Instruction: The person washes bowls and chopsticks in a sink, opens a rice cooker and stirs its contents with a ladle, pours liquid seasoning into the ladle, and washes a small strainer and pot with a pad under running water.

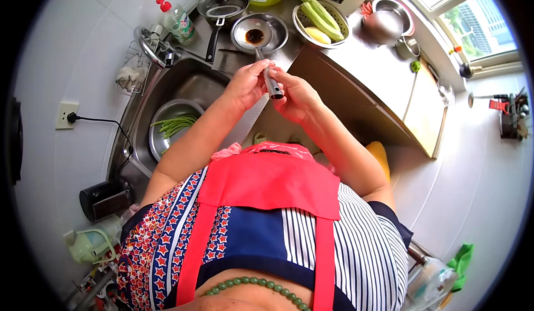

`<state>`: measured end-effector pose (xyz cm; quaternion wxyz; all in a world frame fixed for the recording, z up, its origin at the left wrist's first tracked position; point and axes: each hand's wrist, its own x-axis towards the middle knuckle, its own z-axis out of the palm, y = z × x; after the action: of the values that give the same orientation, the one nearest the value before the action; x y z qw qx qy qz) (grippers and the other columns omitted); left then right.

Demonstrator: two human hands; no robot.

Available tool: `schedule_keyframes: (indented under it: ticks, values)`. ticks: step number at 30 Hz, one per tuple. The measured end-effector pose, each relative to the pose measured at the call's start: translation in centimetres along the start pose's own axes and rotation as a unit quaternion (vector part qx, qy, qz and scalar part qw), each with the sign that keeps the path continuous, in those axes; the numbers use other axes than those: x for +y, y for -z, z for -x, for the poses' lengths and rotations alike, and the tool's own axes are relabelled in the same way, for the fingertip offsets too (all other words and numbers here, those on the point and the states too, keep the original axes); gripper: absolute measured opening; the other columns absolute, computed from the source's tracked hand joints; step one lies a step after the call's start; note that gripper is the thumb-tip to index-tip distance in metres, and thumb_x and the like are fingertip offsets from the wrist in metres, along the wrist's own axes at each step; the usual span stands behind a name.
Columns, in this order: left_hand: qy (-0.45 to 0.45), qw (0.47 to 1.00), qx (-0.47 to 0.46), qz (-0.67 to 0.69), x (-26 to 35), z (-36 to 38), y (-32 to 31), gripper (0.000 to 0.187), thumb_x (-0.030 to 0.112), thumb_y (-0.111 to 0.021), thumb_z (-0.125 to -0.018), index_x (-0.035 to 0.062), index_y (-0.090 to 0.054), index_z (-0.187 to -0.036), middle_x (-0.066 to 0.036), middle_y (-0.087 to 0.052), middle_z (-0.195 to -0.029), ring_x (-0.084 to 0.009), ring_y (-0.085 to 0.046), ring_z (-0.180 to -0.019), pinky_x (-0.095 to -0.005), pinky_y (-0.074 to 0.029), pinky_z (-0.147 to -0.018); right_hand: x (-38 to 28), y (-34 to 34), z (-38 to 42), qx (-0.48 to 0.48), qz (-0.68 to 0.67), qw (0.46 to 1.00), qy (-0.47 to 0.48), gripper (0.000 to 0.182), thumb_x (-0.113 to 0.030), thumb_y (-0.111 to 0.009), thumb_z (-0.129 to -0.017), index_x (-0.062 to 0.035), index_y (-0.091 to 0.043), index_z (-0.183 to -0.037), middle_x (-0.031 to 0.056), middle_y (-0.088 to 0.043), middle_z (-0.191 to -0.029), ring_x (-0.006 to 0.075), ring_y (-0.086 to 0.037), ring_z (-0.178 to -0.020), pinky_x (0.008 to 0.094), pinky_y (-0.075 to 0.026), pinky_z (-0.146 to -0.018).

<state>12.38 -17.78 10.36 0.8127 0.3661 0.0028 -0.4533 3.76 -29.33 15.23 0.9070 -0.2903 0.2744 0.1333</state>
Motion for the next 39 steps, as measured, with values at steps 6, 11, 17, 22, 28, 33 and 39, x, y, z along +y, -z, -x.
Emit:
schedule_keyframes:
  ticks: [6, 11, 17, 22, 28, 33, 39]
  values:
    - [-0.013, 0.998, 0.061, -0.002, 0.0, -5.2, 2.6, 0.022, 0.021, -0.055, -0.085, 0.0010, -0.056, -0.094, -0.010, -0.061, -0.081, -0.0235, -0.061, -0.066, -0.0359, -0.050, -0.057, -3.0, 1.1, -5.4, 0.006, -0.005, 0.999, -0.049, 0.020, -0.020, -0.053, -0.088, -0.0006, -0.056, -0.091, 0.0083, -0.058, -0.071, 0.0076, -0.049, -0.048, 0.0134, -0.038, -0.031]
    - [-0.011, 0.993, 0.114, 0.032, -0.4, -8.3, 2.6, 0.021, 0.022, -0.057, -0.084, 0.0030, -0.057, -0.093, -0.010, -0.062, -0.083, -0.0233, -0.061, -0.067, -0.0363, -0.050, -0.059, -6.0, 2.0, -7.9, 0.028, 0.015, 0.995, -0.096, 0.018, -0.020, -0.054, -0.087, -0.0025, -0.056, -0.092, 0.0073, -0.058, -0.069, 0.0075, -0.048, -0.048, 0.0133, -0.037, -0.031]
    - [-0.027, 0.989, 0.116, 0.091, -2.4, -12.4, 2.5, 0.019, 0.021, -0.053, -0.087, 0.0042, -0.058, -0.094, -0.011, -0.063, -0.090, -0.0231, -0.061, -0.075, -0.0374, -0.049, -0.064, -9.3, 6.2, -11.2, 0.025, 0.065, 0.988, -0.136, 0.012, -0.021, -0.059, -0.085, -0.0092, -0.056, -0.087, -0.0003, -0.052, -0.065, 0.0064, -0.046, -0.048, 0.0138, -0.033, -0.031]
    - [-0.034, 0.982, 0.147, 0.112, -3.8, -14.8, 2.2, 0.021, 0.022, -0.052, -0.088, 0.0036, -0.059, -0.095, -0.010, -0.063, -0.093, -0.0221, -0.059, -0.083, -0.0372, -0.047, -0.074, -11.8, 8.0, -12.1, 0.009, 0.072, 0.984, -0.165, 0.012, -0.022, -0.059, -0.085, -0.0099, -0.057, -0.085, -0.0010, -0.050, -0.064, 0.0062, -0.046, -0.048, 0.0134, -0.033, -0.031]
    - [-0.020, 0.966, 0.176, 0.186, -4.1, -16.0, -0.4, 0.016, 0.021, -0.050, -0.089, 0.0060, -0.054, -0.086, -0.009, -0.061, -0.085, -0.0214, -0.059, -0.081, -0.0354, -0.049, -0.074, -13.6, 10.3, -13.2, -0.011, 0.075, 0.980, -0.185, 0.014, -0.024, -0.058, -0.085, -0.0097, -0.058, -0.088, 0.0002, -0.053, -0.065, 0.0064, -0.046, -0.048, 0.0133, -0.032, -0.031]
    - [0.002, 0.964, 0.166, 0.206, -4.6, -17.3, -0.1, 0.021, 0.026, -0.049, -0.090, 0.0046, -0.050, -0.092, -0.009, -0.055, -0.092, -0.0234, -0.054, -0.086, -0.0376, -0.046, -0.079, -15.3, 11.8, -14.1, -0.019, 0.069, 0.976, -0.206, 0.019, -0.026, -0.058, -0.085, -0.0080, -0.058, -0.088, 0.0022, -0.055, -0.066, 0.0067, -0.045, -0.048, 0.0134, -0.032, -0.031]
    - [0.012, 0.964, 0.179, 0.197, -4.4, -17.2, -0.9, 0.026, 0.027, -0.049, -0.089, 0.0032, -0.048, -0.098, -0.011, -0.053, -0.097, -0.0254, -0.053, -0.090, -0.0393, -0.045, -0.084, -15.8, 13.7, -15.0, -0.002, 0.050, 0.982, -0.181, 0.021, -0.028, -0.057, -0.086, -0.0070, -0.056, -0.088, 0.0039, -0.054, -0.064, 0.0062, -0.042, -0.045, 0.0146, -0.030, -0.032]
